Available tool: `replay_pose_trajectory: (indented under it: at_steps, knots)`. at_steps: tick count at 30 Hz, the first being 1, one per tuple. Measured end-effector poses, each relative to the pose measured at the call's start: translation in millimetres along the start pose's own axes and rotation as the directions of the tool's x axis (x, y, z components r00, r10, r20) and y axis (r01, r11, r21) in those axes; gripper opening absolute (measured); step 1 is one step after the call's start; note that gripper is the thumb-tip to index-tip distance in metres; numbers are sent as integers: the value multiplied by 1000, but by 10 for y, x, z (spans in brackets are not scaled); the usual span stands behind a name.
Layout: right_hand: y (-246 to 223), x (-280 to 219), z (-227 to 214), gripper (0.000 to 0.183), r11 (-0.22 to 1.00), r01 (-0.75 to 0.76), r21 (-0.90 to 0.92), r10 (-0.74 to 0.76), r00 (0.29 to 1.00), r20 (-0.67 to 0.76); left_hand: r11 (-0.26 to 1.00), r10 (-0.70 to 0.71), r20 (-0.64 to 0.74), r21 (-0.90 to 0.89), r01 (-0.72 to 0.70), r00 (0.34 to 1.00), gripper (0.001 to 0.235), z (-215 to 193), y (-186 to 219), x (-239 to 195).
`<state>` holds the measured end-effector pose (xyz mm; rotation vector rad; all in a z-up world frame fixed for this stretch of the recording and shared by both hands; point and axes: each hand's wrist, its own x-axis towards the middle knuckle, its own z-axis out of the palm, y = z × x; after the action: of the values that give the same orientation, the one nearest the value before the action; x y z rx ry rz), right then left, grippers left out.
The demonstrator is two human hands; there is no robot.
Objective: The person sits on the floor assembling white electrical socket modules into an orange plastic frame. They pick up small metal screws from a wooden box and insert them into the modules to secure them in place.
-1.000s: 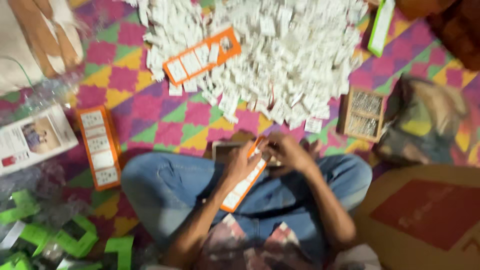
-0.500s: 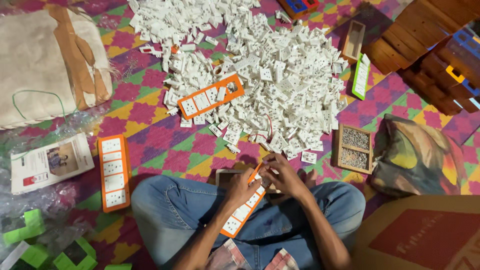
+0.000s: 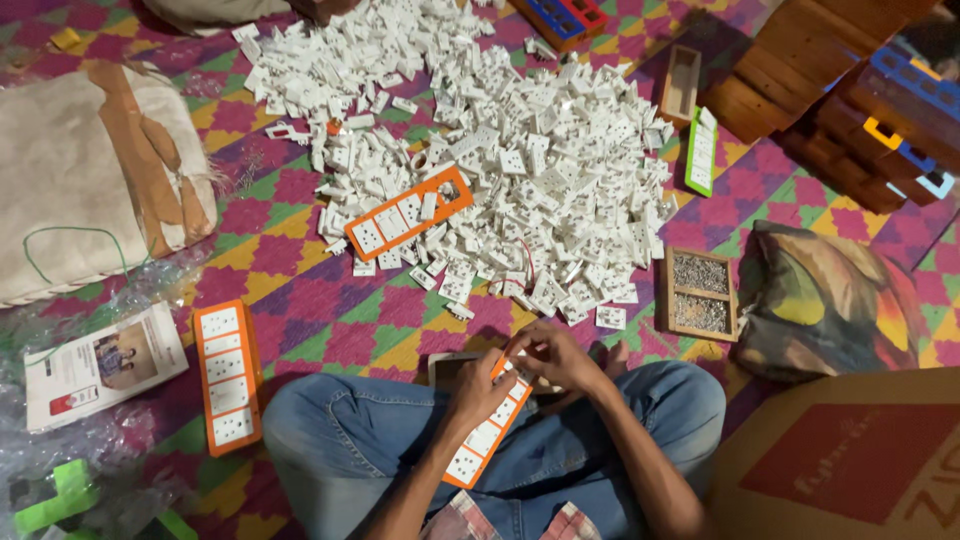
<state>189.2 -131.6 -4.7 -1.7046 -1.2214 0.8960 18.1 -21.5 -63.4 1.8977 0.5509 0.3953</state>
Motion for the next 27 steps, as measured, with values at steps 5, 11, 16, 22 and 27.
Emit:
replay_pose_trajectory:
  at_steps: [5, 11, 16, 22, 27]
  knots:
    - [159, 12, 38, 12, 995, -79, 55, 82, 996, -46, 997, 74, -15, -11, -74, 997, 31, -1, -2, -7]
    - [507, 58, 28, 17, 986, -141, 93, 147, 987, -63, 998, 48, 2, 46, -48, 999, 36, -62, 189, -9]
    - [898, 92, 97, 23, 977, -128, 168, 145, 985, -90, 942, 87, 41, 322, -95, 995, 90, -20, 442, -212]
    - [1161, 85, 133, 27, 960, -182, 214, 215, 967, -140, 770, 144, 120, 610, -187, 982, 110, 243, 409, -466]
    - [1088, 4, 149, 21, 900, -137, 415, 232, 955, -187, 706, 202, 103, 674, -218, 974, 101, 281, 322, -453]
